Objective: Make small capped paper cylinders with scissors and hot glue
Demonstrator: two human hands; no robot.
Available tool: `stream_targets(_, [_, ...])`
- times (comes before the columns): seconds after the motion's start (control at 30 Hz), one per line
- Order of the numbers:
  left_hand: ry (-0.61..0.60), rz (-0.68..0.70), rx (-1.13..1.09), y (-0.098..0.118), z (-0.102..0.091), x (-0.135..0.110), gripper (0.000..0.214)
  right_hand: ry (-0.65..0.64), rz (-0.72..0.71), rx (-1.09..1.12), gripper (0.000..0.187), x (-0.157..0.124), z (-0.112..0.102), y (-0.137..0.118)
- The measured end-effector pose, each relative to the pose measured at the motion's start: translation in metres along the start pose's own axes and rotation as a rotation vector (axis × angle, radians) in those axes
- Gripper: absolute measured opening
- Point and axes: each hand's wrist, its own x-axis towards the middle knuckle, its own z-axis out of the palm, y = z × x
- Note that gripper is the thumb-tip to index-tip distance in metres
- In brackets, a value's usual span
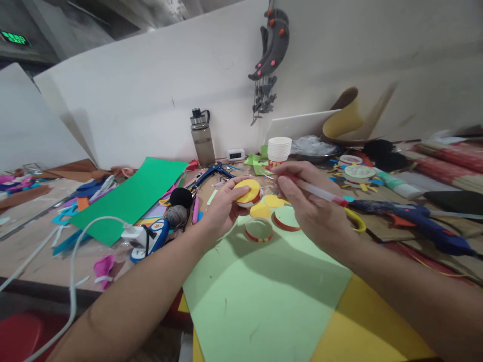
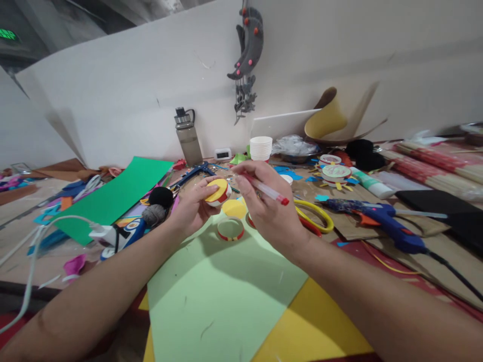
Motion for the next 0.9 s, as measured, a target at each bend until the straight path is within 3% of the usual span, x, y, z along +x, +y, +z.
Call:
stream_targets(0.17, [-0.094,0.146,0.239,0.001,0.003,-0.006,0.053,-0.049,0.195,0.127,0.019,0.002,0.005,0.018])
stream_targets(0.33, [-0.087,0.23,0.283,0.003,0.007,-0.01,0.065,-0.169,0.268,0.18,0.029,0.0,0.009,0.026])
stream_targets(0.5, [0.038,0.309,0.282,0.007,0.013,-0.013,0.06,-0.248,0.196,0.15,0.027,0.0,0.007,0.025])
stream_targets(0.63, [0.029,0.341,0.253,0.008,0.013,-0.014,0.057,-0.208,0.161,0.183,0.021,0.002,0.006,0.023])
stream_targets(0.77, [0.0,0.314,0.295,0.007,0.008,-0.011,0.031,-0.19,0.134,0.162,0.022,0.002,0.007,0.023])
stream_targets(0.9, [0.018,0.361,0.338,0.006,0.004,-0.008,0.025,-0.118,0.105,0.121,0.018,0.003,0.004,0.018])
